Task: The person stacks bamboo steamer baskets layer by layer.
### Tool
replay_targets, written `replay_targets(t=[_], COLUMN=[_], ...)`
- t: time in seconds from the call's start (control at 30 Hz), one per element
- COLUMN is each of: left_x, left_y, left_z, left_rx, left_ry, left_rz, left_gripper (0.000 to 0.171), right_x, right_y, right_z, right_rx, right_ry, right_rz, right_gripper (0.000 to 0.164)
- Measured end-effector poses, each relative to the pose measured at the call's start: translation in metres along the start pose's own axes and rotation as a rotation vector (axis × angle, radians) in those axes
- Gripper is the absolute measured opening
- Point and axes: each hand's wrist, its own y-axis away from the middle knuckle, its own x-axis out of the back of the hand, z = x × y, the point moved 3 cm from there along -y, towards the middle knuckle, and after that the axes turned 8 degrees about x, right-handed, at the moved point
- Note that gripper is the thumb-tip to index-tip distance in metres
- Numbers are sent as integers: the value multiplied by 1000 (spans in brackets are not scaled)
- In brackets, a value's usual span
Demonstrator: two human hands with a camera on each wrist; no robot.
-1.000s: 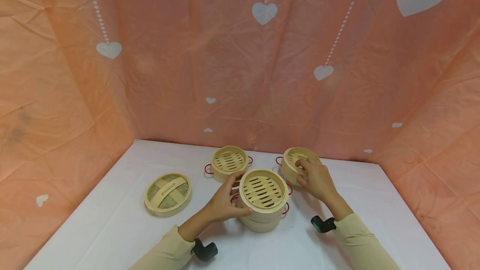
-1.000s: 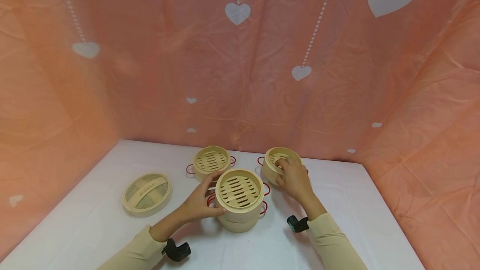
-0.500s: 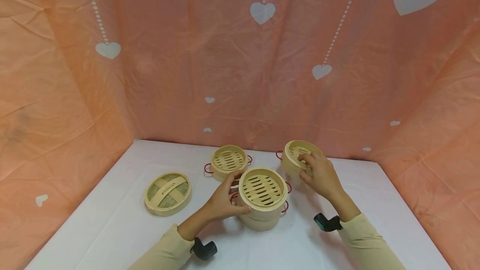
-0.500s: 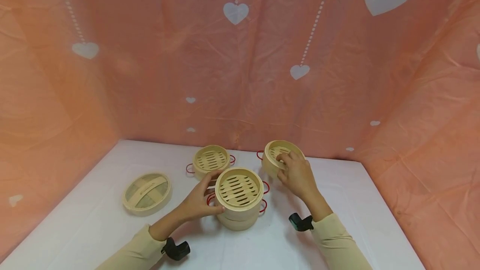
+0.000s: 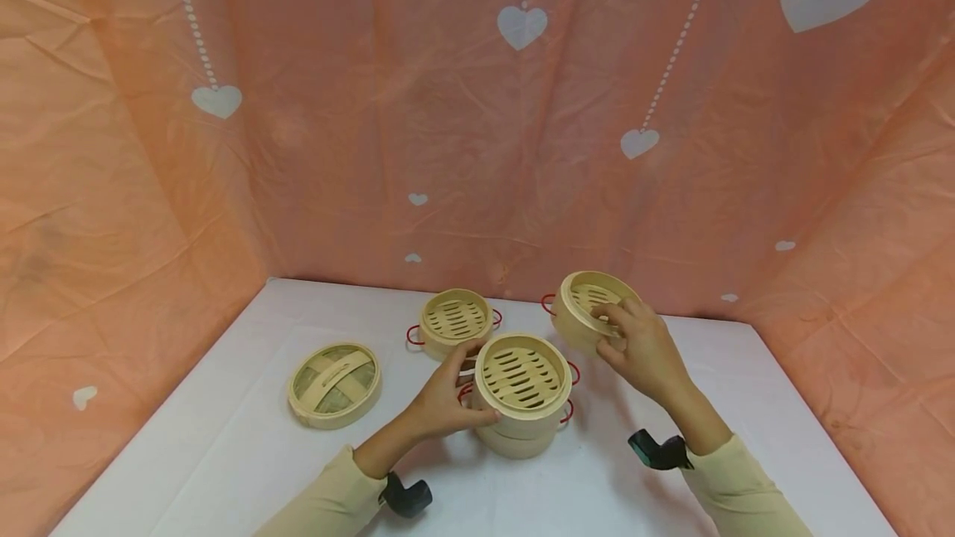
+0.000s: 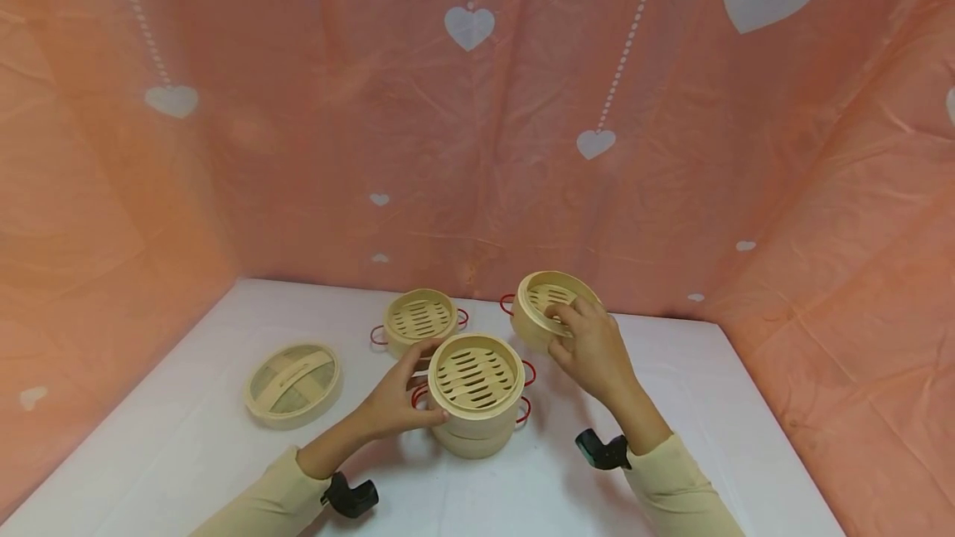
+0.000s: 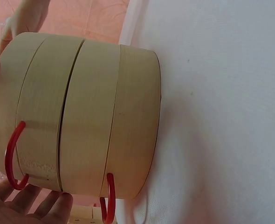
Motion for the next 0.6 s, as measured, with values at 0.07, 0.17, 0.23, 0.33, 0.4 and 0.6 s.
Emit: replay_targets(t=[0.07, 0.17, 0.23, 0.33, 0.4, 0.6], left_x=[0, 0, 0, -1, -1, -1], left_y=[0, 0, 0, 0, 0, -1], left_z=[0, 1, 1, 1, 1, 1], left_rx=[6, 15, 23, 19, 16, 1], left_ry=[-3, -6, -9, -1, 2, 10], left_rz=[1, 4, 6, 6, 6, 2], left_gripper=[99, 100, 101, 101, 100, 99], right_x=[3, 7, 9, 11, 12, 14], right_y=[-1, -2, -4, -5, -5, -4], right_z=[-5, -12, -17, -23, -27, -39], right_rx=[8, 28, 44, 62, 70, 82], right_ry=[-12, -25, -35, -45, -52, -77], right_rz=[0, 5, 9, 12, 11, 3], right_gripper=[33, 34, 34, 34, 34, 37])
